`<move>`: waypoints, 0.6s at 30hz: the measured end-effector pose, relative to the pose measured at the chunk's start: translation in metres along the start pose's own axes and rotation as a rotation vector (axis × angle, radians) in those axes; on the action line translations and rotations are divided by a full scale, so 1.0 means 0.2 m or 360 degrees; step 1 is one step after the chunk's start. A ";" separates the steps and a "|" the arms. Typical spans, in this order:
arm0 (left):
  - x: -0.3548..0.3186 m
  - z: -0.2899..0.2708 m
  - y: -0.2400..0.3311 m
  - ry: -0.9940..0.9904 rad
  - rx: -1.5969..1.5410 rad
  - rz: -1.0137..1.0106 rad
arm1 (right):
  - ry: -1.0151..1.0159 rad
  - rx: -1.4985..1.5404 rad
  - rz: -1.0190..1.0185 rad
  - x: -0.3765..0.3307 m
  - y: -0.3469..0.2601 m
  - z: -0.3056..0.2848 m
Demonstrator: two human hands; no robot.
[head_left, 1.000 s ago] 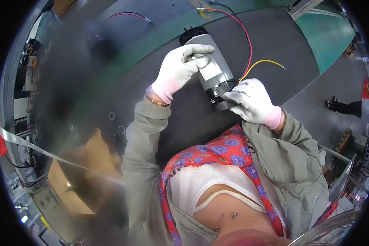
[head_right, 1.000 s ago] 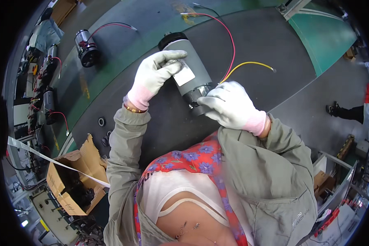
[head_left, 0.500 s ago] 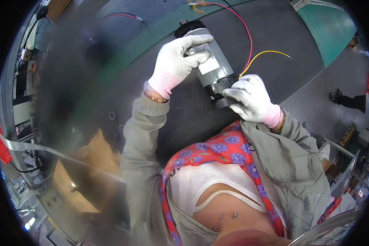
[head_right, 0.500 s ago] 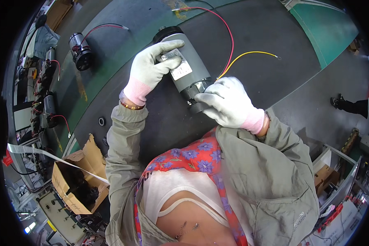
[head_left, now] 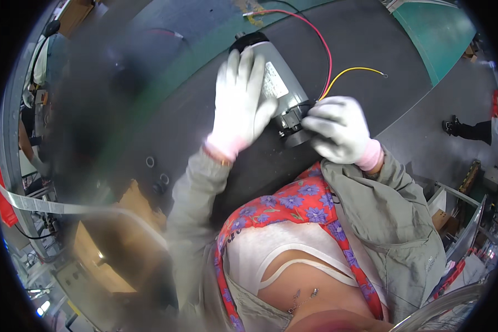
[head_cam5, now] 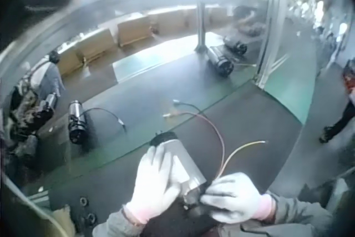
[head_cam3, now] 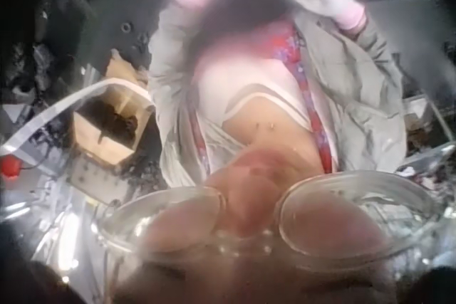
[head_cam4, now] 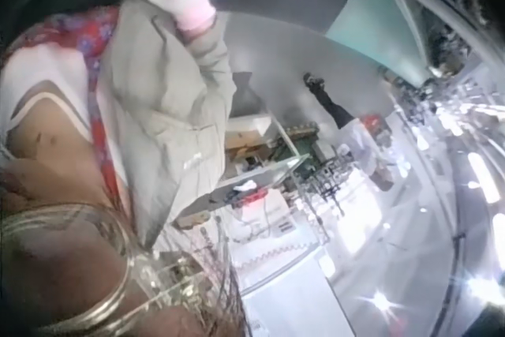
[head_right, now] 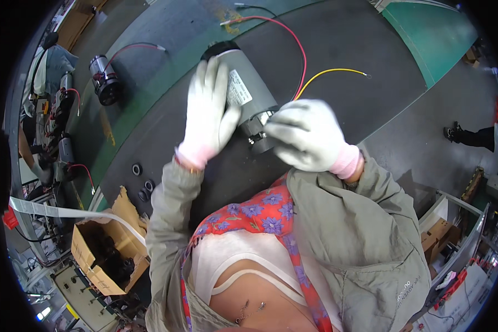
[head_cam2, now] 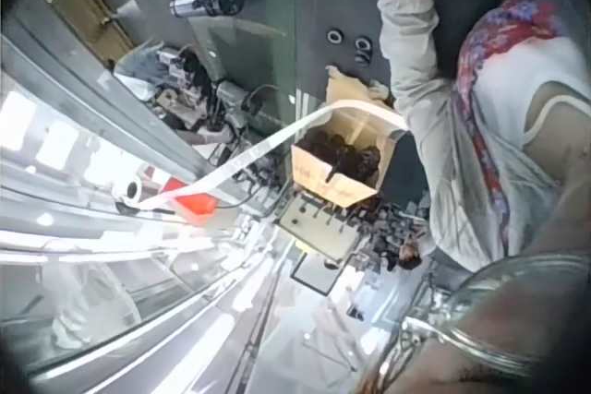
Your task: Assembling and inspecting small electric motors on an assembly line.
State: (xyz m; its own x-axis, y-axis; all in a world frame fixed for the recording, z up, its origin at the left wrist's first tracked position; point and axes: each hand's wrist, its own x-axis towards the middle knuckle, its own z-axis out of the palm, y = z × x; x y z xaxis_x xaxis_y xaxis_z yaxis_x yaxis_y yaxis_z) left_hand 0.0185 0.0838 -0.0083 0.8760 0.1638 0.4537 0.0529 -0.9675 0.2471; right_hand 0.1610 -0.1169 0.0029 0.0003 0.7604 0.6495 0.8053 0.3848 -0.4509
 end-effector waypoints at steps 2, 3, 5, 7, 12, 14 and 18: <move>-0.12 -0.04 0.07 -0.0146 -0.0183 -0.0013 | 0.0300 -0.0387 0.0091 0.03 0.05 -0.12; -0.16 -0.07 0.10 -0.0275 -0.0254 -0.0017 | 0.0329 -0.0545 0.0292 0.05 0.06 -0.17; -0.26 -0.22 0.11 -0.0501 -0.0128 -0.0046 | 0.0355 -0.0773 0.0628 0.08 0.15 -0.25; -0.41 -0.31 0.03 -0.0342 0.0110 -0.0291 | -0.0132 -0.1021 0.0952 0.04 0.23 -0.24; -1.13 -0.56 -0.29 -0.0251 0.1526 -0.0704 | -0.0566 0.0027 0.1397 0.09 0.37 -0.14; -1.09 -0.61 -0.20 -0.0280 0.0969 -0.0999 | -0.0423 0.0977 0.1657 0.07 0.42 -0.13; -0.91 -0.68 -0.09 -0.0414 0.0614 -0.1349 | 0.0292 0.2273 0.1372 0.11 0.45 -0.15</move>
State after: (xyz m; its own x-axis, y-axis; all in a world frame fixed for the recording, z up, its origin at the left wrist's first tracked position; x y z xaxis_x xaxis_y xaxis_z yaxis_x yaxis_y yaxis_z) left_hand -0.2072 0.0980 0.0199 0.5508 0.8338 0.0388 0.8295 -0.5519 0.0856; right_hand 0.2521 -0.0824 -0.0053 0.2721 0.9607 -0.0555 -0.6143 0.1290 -0.7785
